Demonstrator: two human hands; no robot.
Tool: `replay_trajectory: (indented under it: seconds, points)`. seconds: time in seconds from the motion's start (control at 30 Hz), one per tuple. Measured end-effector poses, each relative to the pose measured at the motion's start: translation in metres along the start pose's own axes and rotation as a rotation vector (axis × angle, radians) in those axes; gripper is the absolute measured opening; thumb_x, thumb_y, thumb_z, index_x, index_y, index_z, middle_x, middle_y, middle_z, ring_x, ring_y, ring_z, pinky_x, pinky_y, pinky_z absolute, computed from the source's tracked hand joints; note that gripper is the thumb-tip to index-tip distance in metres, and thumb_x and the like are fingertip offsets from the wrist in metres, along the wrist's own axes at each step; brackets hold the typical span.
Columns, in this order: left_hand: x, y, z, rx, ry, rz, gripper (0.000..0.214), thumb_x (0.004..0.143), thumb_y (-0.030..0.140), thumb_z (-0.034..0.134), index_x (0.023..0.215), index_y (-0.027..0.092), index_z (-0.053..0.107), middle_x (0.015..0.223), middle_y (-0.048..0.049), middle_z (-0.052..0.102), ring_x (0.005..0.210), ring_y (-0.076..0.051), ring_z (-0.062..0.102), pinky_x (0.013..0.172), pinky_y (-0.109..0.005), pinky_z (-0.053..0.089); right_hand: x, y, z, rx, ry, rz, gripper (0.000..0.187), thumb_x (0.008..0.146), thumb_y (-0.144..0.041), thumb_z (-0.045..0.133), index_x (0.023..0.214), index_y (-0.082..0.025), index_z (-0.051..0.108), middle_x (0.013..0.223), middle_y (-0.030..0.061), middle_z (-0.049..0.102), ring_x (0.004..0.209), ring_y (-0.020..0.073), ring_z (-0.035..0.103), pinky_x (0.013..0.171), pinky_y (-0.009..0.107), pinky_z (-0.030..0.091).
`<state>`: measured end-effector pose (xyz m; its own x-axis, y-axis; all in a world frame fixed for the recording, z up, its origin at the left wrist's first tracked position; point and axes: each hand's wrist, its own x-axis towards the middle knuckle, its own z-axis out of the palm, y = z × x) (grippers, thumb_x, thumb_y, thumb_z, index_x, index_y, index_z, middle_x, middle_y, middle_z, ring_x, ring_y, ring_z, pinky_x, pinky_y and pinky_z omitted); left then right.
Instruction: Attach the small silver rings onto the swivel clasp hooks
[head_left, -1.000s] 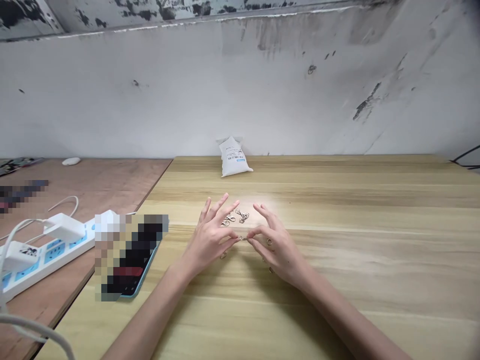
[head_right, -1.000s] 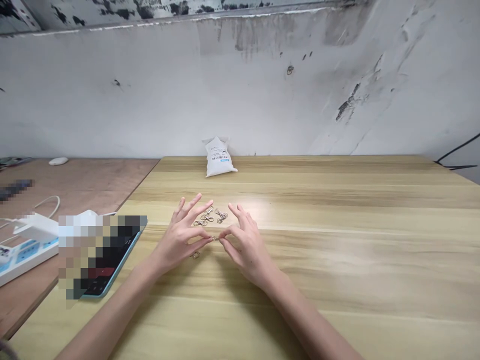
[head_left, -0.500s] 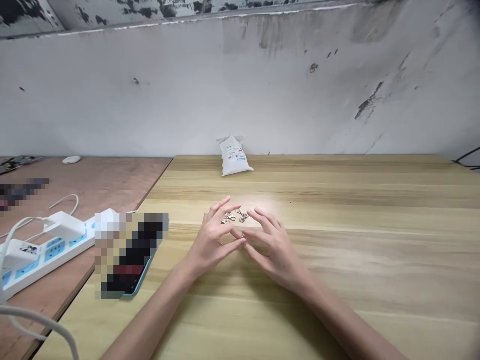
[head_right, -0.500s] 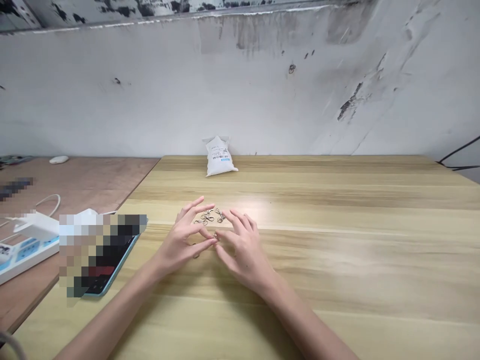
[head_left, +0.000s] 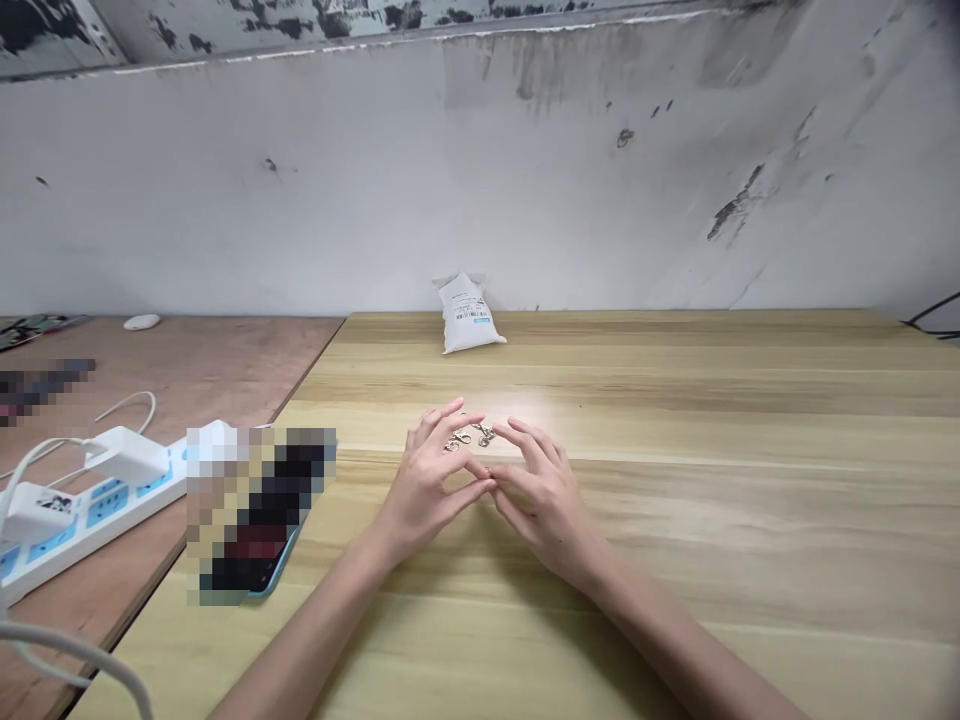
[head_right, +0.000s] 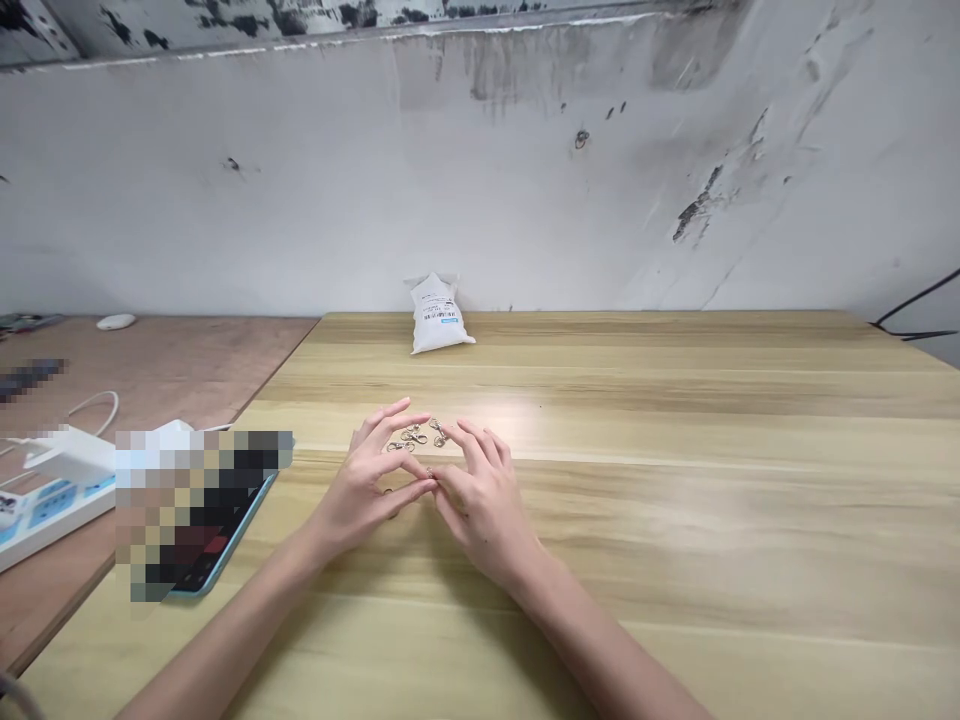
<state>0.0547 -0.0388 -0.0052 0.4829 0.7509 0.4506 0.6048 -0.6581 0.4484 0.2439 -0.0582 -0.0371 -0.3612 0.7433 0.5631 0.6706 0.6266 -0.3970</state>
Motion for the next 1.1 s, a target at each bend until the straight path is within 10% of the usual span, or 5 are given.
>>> replay_trajectory:
  seconds: [0.33, 0.83, 1.1]
  points:
    - [-0.002, -0.009, 0.000, -0.180, -0.079, -0.154, 0.006, 0.080, 0.031, 0.074, 0.077, 0.025, 0.072, 0.139, -0.0010, 0.054, 0.140, -0.027, 0.033, 0.113, -0.053, 0.033, 0.001, -0.001, 0.000, -0.087, -0.003, -0.035, 0.021, 0.094, -0.023, 0.052, 0.099, -0.028, 0.072, 0.142, 0.0075, 0.050, 0.141, 0.0285, 0.033, 0.111, 0.054, 0.031]
    - [-0.001, 0.000, 0.009, 0.392, -0.133, 0.299, 0.020, 0.089, 0.012, 0.056, 0.076, 0.020, 0.068, 0.151, -0.0024, 0.043, 0.143, -0.028, 0.033, 0.121, -0.058, 0.007, 0.006, 0.000, -0.026, 0.059, -0.342, -0.002, 0.022, 0.095, -0.022, 0.047, 0.083, -0.022, 0.066, 0.138, 0.0076, 0.052, 0.144, 0.0277, 0.027, 0.114, 0.060, 0.025]
    - [-0.001, -0.035, -0.020, 0.198, -0.244, 0.057, 0.015, 0.082, 0.025, 0.069, 0.097, 0.026, 0.072, 0.138, -0.0070, 0.054, 0.129, -0.029, 0.048, 0.112, -0.060, 0.028, 0.004, 0.016, -0.008, -0.113, -0.203, 0.064, 0.020, 0.094, -0.025, 0.052, 0.103, -0.025, 0.070, 0.133, 0.0105, 0.057, 0.134, 0.0314, 0.040, 0.108, 0.061, 0.032]
